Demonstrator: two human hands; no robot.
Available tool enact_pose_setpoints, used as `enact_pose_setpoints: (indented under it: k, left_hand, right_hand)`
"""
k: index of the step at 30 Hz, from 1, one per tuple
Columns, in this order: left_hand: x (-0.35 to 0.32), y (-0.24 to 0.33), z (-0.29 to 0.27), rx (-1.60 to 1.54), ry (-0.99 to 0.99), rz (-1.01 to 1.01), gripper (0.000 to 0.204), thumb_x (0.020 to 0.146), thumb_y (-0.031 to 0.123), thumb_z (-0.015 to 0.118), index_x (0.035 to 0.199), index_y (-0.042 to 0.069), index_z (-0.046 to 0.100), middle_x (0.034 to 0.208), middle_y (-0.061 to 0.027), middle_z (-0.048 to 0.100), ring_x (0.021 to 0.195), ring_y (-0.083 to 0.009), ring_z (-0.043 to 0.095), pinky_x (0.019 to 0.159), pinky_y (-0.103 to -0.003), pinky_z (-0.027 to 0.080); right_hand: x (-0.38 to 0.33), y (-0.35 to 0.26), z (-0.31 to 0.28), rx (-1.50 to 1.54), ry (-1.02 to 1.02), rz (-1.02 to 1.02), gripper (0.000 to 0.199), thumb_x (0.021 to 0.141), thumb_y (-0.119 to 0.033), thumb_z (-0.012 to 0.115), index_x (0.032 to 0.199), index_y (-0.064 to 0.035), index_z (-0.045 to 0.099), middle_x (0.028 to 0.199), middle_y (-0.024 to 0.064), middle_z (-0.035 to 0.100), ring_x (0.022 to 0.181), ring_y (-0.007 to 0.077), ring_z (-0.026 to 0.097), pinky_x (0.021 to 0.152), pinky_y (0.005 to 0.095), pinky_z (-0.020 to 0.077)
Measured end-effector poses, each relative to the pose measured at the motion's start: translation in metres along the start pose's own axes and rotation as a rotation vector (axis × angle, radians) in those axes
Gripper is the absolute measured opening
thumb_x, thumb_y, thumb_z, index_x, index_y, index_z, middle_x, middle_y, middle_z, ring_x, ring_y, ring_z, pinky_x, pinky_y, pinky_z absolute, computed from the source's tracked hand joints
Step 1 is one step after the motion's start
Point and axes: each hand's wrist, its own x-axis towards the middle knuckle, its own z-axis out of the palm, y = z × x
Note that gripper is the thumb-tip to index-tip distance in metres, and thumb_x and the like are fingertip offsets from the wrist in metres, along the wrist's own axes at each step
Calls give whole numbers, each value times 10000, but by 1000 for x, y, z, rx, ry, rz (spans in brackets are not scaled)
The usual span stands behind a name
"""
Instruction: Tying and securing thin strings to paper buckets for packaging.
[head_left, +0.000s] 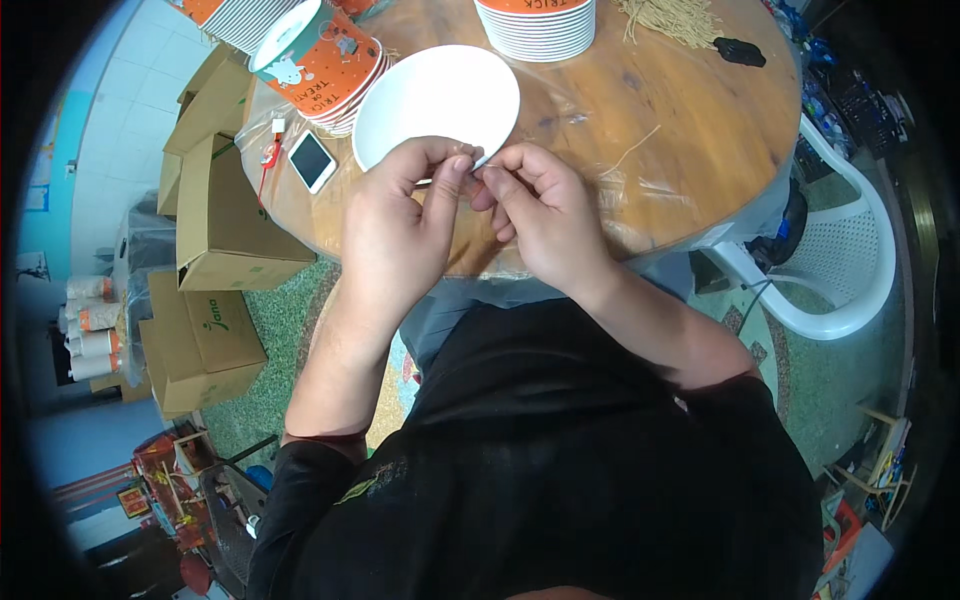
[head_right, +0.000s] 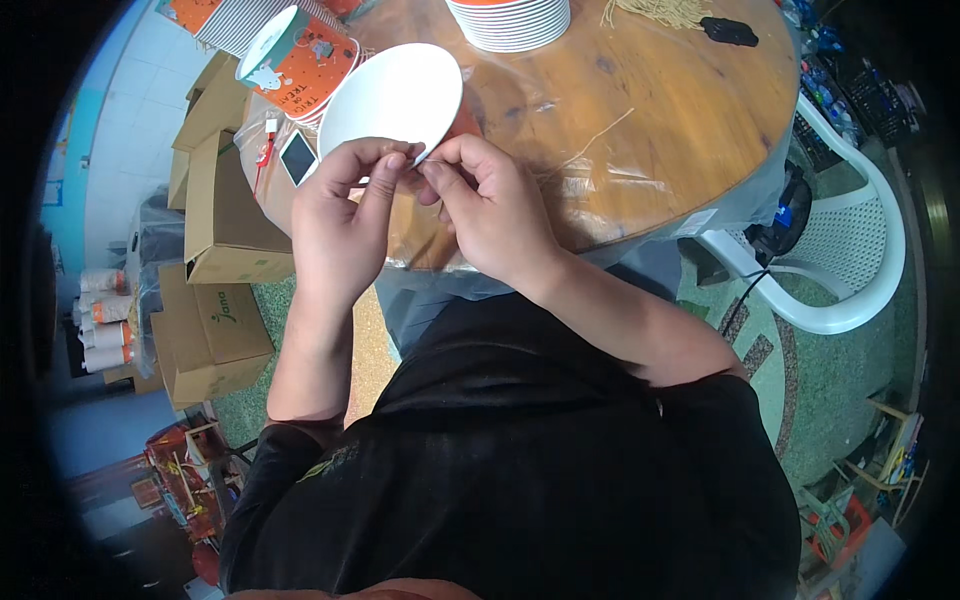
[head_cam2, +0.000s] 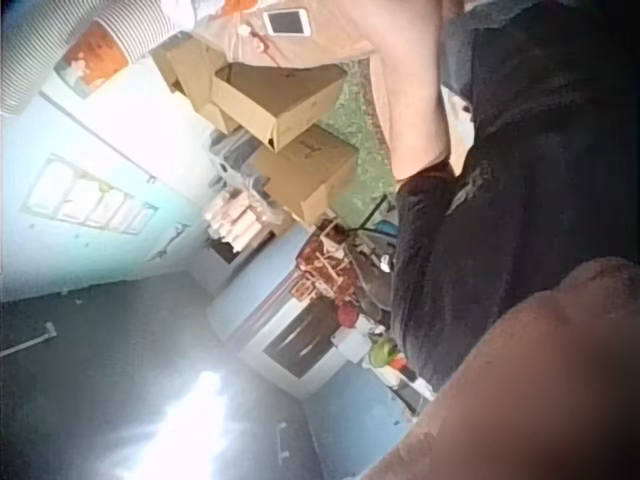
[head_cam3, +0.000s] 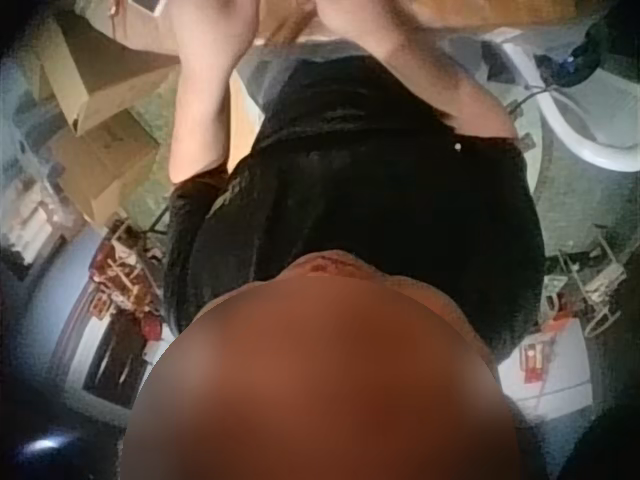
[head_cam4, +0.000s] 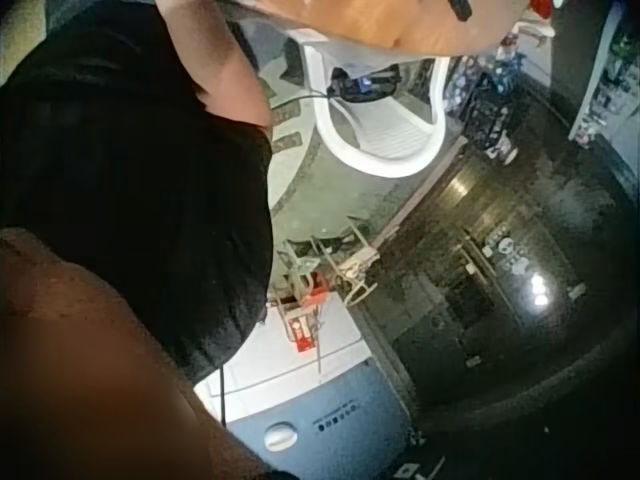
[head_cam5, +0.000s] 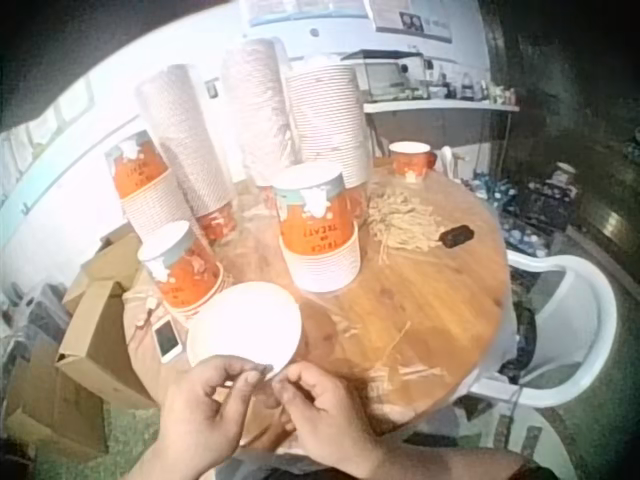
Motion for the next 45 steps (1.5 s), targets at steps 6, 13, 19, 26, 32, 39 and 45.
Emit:
enact_pose_setpoints:
  k: [6, 13, 19, 26, 32, 39, 45]
  left_hand:
    - [1, -4, 7, 131, 30, 167, 115, 1010, 26, 769, 1113, 16, 818, 978, -154, 818, 908, -303, 821, 808, -378, 635]
    - [2, 7, 4, 4, 37, 50, 132, 984, 0, 777, 1104, 6, 832, 971, -150, 799, 888, -290, 798, 814, -380, 617]
    - [2, 1, -3, 6, -23, 77, 134, 979, 9, 787, 1103, 21, 839, 1003, -137, 809, 937, -275, 798, 852, -367, 617]
    - [8, 9, -12, 23, -190, 210, 175, 954, 4, 792, 1118, 49, 837, 999, -111, 817, 963, -288, 794, 876, -377, 612]
    - [4, 6, -7, 45, -135, 258, 272, 937, 3, 819, 1197, 73, 782, 987, -79, 808, 948, -275, 788, 850, -377, 604]
    - [6, -1, -1, -214, -104, 105, 158, 971, 39, 831, 1110, 46, 758, 981, -89, 790, 912, -220, 768, 845, -362, 600]
    - [8, -9, -4, -117, -140, 212, 146, 971, 45, 833, 1098, 44, 761, 962, -76, 778, 927, -213, 762, 861, -348, 590]
  right_hand:
    - [4, 0, -3, -35, -22, -41, 167, 1179, -164, 609, 1118, -40, 702, 943, -3, 723, 757, 30, 609, 685, 201, 506]
    - [13, -48, -39, -538, -182, -61, 192, 1144, -160, 668, 1093, 8, 746, 917, 6, 736, 821, 82, 636, 742, 287, 525]
    - [22, -92, -51, -1041, -276, -372, 144, 1029, -184, 731, 1048, -56, 795, 893, 144, 779, 793, 327, 748, 736, 436, 571]
    - [45, -97, -55, -1177, -290, -678, 118, 995, -209, 757, 1014, -102, 802, 885, 109, 782, 840, 331, 759, 749, 455, 583]
    - [45, -85, -52, -1073, -299, -716, 122, 972, -201, 774, 1031, -107, 825, 892, 113, 791, 828, 300, 765, 740, 429, 587]
    - [37, -86, -51, -955, -186, -616, 164, 975, -228, 822, 1059, -99, 879, 884, 94, 814, 755, 215, 759, 701, 362, 584]
    - [29, -76, -51, -794, -96, -305, 182, 990, -207, 831, 1100, -73, 885, 826, 78, 807, 720, 141, 745, 669, 308, 564]
